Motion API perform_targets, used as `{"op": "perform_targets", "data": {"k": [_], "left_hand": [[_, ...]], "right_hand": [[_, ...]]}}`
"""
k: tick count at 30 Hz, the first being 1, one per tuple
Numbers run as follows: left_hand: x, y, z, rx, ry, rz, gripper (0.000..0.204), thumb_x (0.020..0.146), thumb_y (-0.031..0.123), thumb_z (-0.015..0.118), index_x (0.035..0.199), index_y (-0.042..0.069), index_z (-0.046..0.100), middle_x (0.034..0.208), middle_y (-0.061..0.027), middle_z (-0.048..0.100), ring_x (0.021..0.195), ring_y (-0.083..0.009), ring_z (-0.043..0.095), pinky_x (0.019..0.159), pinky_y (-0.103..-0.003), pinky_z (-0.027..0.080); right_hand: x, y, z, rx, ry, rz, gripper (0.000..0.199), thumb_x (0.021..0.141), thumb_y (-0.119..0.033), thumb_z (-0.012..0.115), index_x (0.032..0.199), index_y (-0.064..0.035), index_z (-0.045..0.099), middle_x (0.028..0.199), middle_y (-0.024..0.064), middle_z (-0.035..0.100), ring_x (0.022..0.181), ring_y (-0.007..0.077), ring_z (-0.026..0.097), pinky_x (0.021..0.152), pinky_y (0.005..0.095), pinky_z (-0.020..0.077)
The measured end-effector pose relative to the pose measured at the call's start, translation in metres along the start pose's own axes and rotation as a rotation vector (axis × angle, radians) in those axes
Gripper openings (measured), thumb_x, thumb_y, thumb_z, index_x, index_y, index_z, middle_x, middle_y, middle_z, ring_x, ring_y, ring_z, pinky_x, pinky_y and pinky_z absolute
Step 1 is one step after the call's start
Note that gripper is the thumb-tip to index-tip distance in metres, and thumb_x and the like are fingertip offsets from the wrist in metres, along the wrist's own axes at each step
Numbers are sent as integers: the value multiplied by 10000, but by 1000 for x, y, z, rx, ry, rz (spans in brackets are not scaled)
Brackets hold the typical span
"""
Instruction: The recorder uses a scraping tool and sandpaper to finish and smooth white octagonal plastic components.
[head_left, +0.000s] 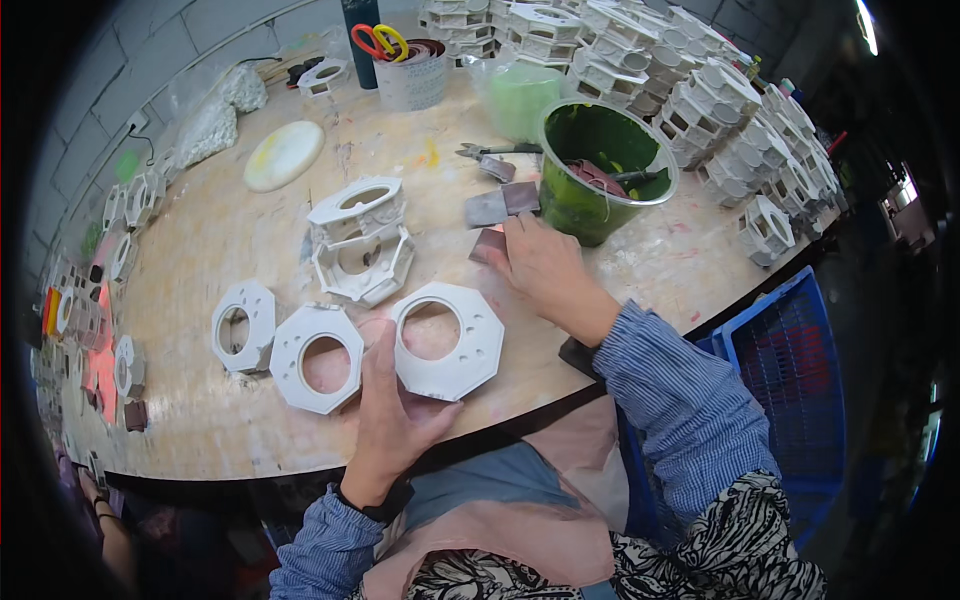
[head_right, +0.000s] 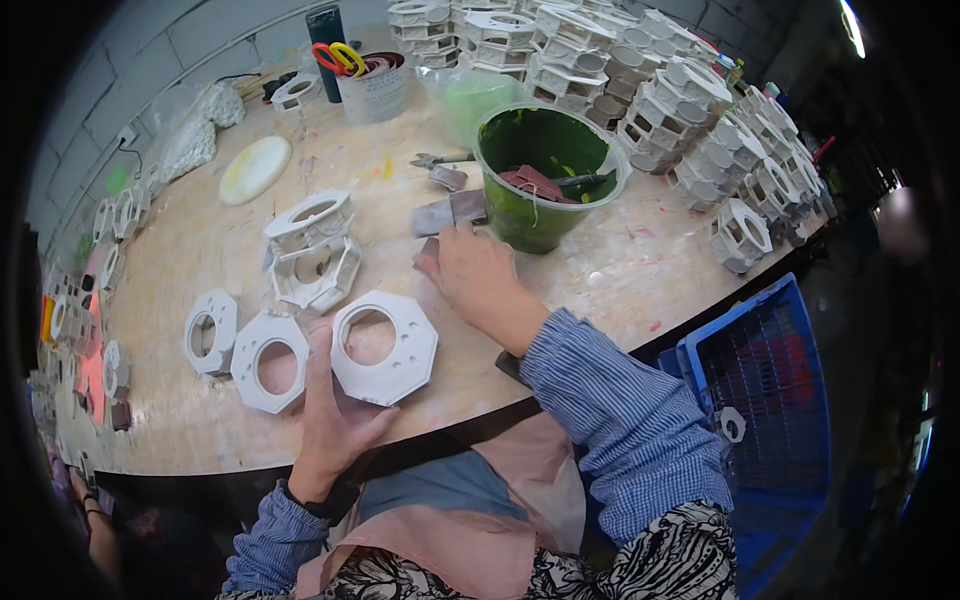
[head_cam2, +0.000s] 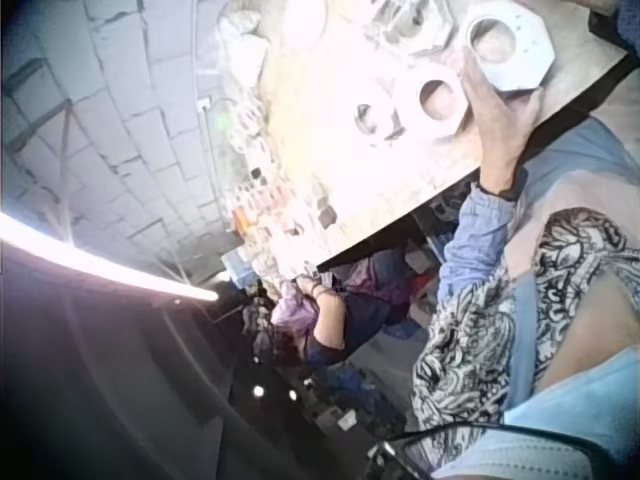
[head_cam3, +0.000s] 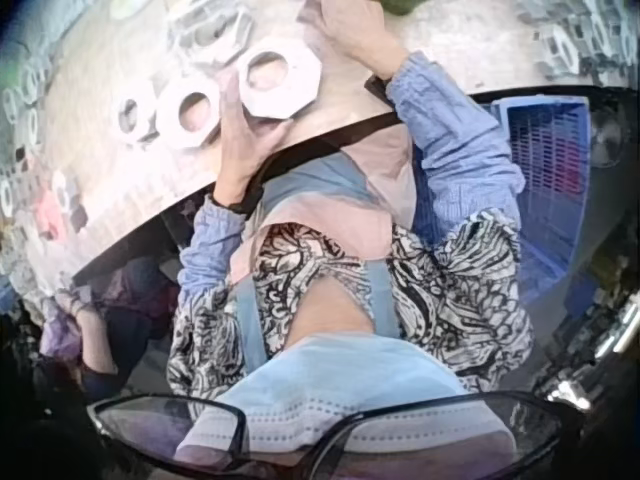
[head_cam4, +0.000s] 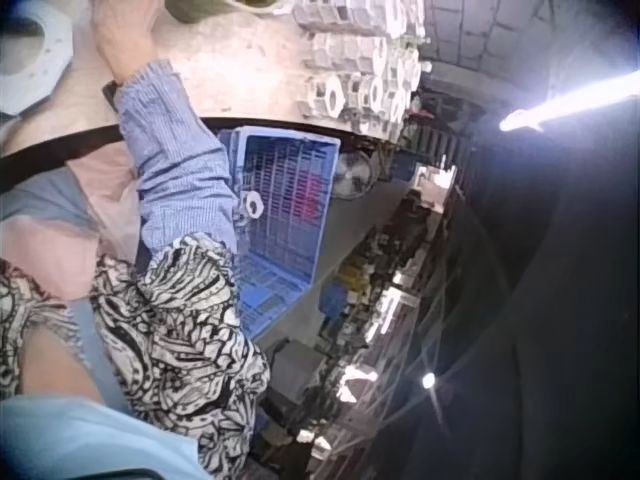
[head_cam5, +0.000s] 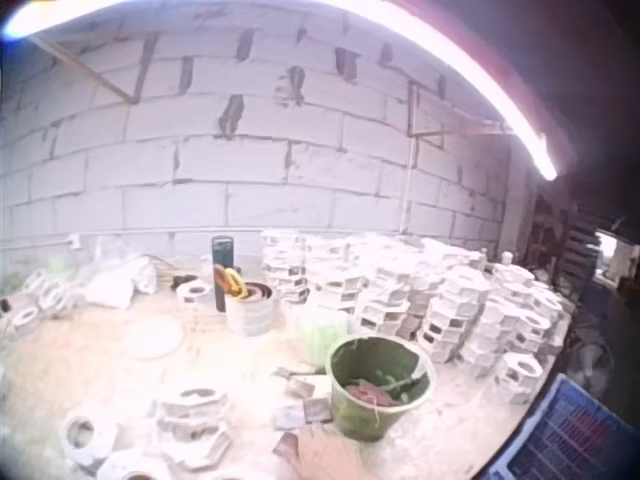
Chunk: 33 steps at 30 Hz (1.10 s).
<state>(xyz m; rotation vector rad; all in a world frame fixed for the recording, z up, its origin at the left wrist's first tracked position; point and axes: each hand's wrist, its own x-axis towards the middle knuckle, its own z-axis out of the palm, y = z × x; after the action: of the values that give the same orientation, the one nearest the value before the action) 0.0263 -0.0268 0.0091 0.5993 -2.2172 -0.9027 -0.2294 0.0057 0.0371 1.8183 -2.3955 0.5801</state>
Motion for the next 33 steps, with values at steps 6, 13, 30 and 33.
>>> {"op": "perform_targets", "data": {"k": [6, 13, 30, 33], "left_hand": [[0, 2, -5, -67, -64, -34, 1115, 576, 39, 825, 1499, -17, 202, 1414, -231, 358, 1315, -362, 401, 1105, -434, 334], [-6, 16, -7, 153, -8, 34, 957, 738, 270, 764, 1489, -16, 244, 1435, -256, 323, 1337, -408, 361, 1099, -461, 326], [9, 54, -10, -832, 85, -453, 181, 943, 128, 645, 1026, -29, 611, 831, -63, 654, 684, -115, 602, 632, -235, 485], [4, 51, -16, -822, 123, -434, 178, 939, 136, 654, 1010, -20, 605, 838, -63, 652, 683, -115, 603, 638, -237, 486]], "right_hand": [[-2, 11, 17, 30, 49, 5, 369, 862, -293, 677, 1039, 11, 565, 1044, 184, 593, 937, 338, 608, 749, 429, 516], [-17, -3, -15, 439, 214, 7, 177, 948, -167, 569, 973, 7, 588, 821, 126, 631, 718, 256, 626, 654, 388, 492], [-85, -58, -56, 1127, -304, -38, 307, 1038, -221, 455, 887, 21, 569, 681, 97, 552, 633, 179, 523, 608, 301, 445], [-90, -61, -52, 1240, -285, 39, 331, 1037, -266, 468, 902, 16, 576, 674, 64, 542, 645, 139, 521, 610, 291, 448]]}}
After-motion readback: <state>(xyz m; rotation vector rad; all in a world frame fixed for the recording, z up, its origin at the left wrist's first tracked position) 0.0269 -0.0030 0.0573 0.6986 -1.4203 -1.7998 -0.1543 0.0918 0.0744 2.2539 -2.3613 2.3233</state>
